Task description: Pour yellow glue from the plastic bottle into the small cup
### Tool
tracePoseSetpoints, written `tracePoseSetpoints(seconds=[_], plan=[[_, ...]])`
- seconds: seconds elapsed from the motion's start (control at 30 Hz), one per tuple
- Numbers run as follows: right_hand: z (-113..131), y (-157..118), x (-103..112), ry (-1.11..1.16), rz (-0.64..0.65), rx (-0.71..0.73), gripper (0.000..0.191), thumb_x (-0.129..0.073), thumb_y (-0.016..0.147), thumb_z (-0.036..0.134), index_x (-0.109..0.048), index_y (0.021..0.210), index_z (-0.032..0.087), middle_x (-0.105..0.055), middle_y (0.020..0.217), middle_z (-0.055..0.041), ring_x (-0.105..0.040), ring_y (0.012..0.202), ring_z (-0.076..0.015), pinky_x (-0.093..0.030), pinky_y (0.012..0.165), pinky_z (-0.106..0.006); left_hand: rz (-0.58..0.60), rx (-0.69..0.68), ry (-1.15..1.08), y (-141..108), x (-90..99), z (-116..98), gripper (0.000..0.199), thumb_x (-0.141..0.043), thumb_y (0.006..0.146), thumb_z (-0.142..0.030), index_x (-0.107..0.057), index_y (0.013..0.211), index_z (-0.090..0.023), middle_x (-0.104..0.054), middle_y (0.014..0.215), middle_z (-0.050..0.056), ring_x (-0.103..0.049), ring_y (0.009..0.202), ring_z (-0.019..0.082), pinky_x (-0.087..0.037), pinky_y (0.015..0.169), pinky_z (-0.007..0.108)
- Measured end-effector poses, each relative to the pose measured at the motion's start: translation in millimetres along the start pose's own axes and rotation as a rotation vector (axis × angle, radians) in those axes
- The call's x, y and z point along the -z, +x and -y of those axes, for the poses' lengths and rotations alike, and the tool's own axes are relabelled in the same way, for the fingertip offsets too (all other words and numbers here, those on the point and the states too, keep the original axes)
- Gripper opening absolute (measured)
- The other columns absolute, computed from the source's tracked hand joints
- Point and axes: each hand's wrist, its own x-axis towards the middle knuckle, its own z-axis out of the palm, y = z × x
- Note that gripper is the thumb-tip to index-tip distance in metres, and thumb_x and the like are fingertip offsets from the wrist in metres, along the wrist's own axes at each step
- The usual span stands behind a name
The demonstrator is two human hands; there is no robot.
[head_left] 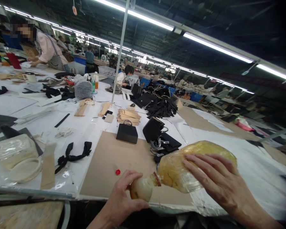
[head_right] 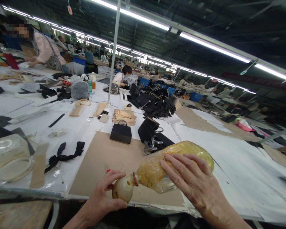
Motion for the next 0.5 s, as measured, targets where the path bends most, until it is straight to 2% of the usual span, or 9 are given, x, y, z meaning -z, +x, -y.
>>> tracePoseSetpoints(seconds=[0.27,0.43,0.5], plan=[[1.0,1.9,1.5,-0.012,0.013,-0.007,0.053,-0.03,0.114,0.005,-0.019,0.165,0.016,-0.057,0.142,-0.0168,-0.055,0.125,-0.0339,-0.033,0.106,-0.053,-0.015,0.017,0.005,1.0,-0.1,1.8,0.069,-0.096,0.06,-0.023,-0.072,0.124,-0.035,-0.058,0.133,0.001,-0.056,0.124,0.026,-0.048,0.094,0.03],[2.8,1.5,1.5,0.036,-0.046,-0.042,0.051,-0.029,0.115,0.008,-0.024,0.164,0.02,-0.058,0.142,-0.0145,-0.057,0.123,-0.0341,-0.034,0.105,-0.054,-0.011,0.004,0.004,0.7,-0.4,5.4,0.07,-0.097,0.059,-0.024,-0.072,0.124,-0.033,-0.059,0.132,0.003,-0.057,0.121,0.026,-0.049,0.091,0.03],[3.0,2.3,3.5,0.025,-0.013,-0.034,0.051,-0.028,0.115,0.009,-0.023,0.164,0.02,-0.057,0.143,-0.0142,-0.057,0.124,-0.0339,-0.034,0.105,-0.054,-0.009,-0.005,0.005,1.0,-0.8,5.5,0.069,-0.097,0.06,-0.024,-0.072,0.124,-0.033,-0.059,0.133,0.003,-0.057,0.121,0.026,-0.049,0.09,0.03]])
